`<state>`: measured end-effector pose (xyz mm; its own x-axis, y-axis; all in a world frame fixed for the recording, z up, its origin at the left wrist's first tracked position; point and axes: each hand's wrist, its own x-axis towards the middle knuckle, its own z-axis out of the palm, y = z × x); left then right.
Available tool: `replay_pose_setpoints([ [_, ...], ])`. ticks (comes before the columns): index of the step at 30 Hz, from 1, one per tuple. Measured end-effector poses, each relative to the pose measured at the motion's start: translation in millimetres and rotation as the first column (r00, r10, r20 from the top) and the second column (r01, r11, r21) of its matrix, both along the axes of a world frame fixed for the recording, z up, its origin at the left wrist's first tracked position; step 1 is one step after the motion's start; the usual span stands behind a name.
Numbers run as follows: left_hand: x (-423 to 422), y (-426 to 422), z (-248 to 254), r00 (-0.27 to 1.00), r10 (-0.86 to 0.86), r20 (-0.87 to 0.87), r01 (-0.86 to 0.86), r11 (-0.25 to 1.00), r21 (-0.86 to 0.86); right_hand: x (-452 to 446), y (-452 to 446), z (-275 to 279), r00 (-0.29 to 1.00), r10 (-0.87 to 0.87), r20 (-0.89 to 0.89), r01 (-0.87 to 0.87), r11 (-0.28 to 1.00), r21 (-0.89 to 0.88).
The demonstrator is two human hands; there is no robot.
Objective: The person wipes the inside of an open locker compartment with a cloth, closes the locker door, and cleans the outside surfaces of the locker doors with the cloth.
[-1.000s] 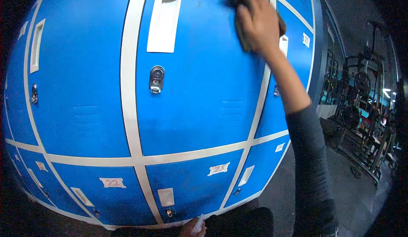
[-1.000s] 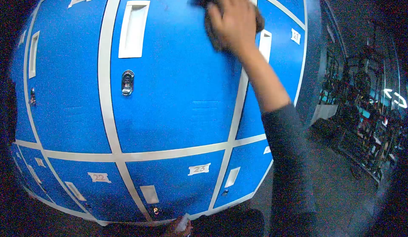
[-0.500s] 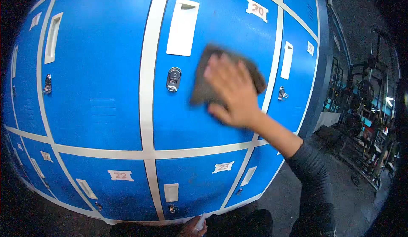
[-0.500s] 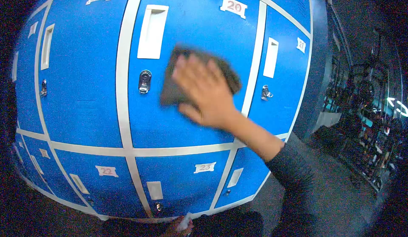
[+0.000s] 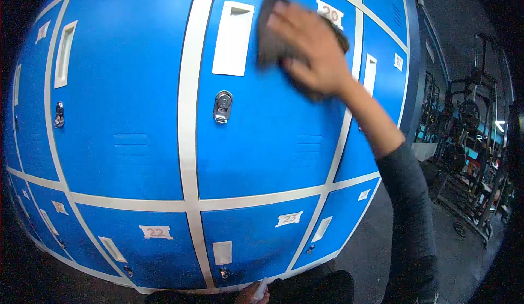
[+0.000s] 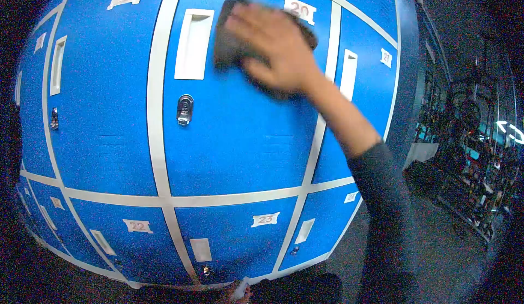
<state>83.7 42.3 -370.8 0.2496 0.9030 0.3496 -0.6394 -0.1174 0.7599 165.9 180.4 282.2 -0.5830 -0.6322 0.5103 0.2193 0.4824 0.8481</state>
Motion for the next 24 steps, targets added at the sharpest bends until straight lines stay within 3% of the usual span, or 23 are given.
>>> replay_pose_setpoints([
  [2,5.8,-15.7,31.8,0.996,0.070,-0.059,-0.082,0.968,-0.236,-9.0,15.8,49.4,0.980,0.048,-0.194,-0.046,0.999,0.017],
  [3,7.3,-22.2,46.7,0.990,0.100,-0.095,-0.127,0.929,-0.348,-8.0,0.0,58.4,0.950,-0.090,-0.299,0.055,0.991,-0.122],
  [4,6.1,-22.6,50.5,0.938,0.183,-0.296,-0.249,0.946,-0.205,-11.9,2.5,74.7,0.930,-0.089,-0.357,0.037,0.988,-0.151],
  [6,3.7,-19.8,43.2,0.843,0.295,-0.450,-0.336,0.942,-0.011,-20.6,6.2,91.1,0.884,-0.107,-0.454,0.023,0.982,-0.186],
  [7,2.2,-15.4,32.3,0.820,0.331,-0.467,-0.343,0.937,0.062,-22.6,4.1,88.5,0.878,-0.112,-0.466,0.025,0.982,-0.190],
  [10,1.0,7.9,-33.4,0.878,0.293,-0.380,-0.288,0.955,0.073,-23.5,-3.3,67.3,0.874,-0.132,-0.468,0.052,0.982,-0.180],
  [11,2.5,10.3,-46.3,0.844,0.362,-0.395,-0.335,0.932,0.139,-22.8,-4.9,52.2,0.883,-0.137,-0.450,0.069,0.984,-0.164],
  [12,10.0,-2.7,-19.3,0.657,0.639,-0.400,-0.527,0.769,0.362,-22.4,-5.2,36.5,0.891,-0.140,-0.432,0.084,0.986,-0.146],
  [14,4.1,-15.3,21.4,0.502,0.721,-0.478,-0.483,0.692,0.536,-21.7,5.3,1.6,0.951,-0.006,-0.309,-0.003,1.000,-0.028],
  [15,2.7,-18.1,29.5,0.419,0.758,-0.500,-0.444,0.651,0.616,-18.7,-2.7,-25.0,0.974,-0.062,-0.220,0.043,0.995,-0.090],
  [17,2.7,-4.7,-14.3,0.829,0.412,-0.378,-0.353,0.910,0.216,-10.1,-20.0,-84.8,0.989,-0.145,0.027,0.147,0.970,-0.194],
  [18,2.6,0.0,-30.3,0.951,0.214,-0.225,-0.214,0.977,0.026,-5.4,-23.8,-113.6,0.970,-0.167,0.178,0.206,0.951,-0.232],
  [20,2.2,1.2,-22.2,0.910,0.238,-0.341,-0.250,0.968,0.006,-0.2,-12.1,-172.9,0.885,-0.098,0.456,0.232,0.941,-0.247],
  [21,2.5,1.0,-13.1,0.884,0.246,-0.397,-0.269,0.963,-0.002,4.5,-9.6,-197.3,0.841,-0.236,0.487,0.271,0.963,-0.002],
  [24,4.8,-10.6,16.4,0.994,0.096,-0.054,-0.095,0.995,0.027,10.8,-6.1,-224.5,0.714,-0.207,0.668,0.221,0.973,0.065],
])
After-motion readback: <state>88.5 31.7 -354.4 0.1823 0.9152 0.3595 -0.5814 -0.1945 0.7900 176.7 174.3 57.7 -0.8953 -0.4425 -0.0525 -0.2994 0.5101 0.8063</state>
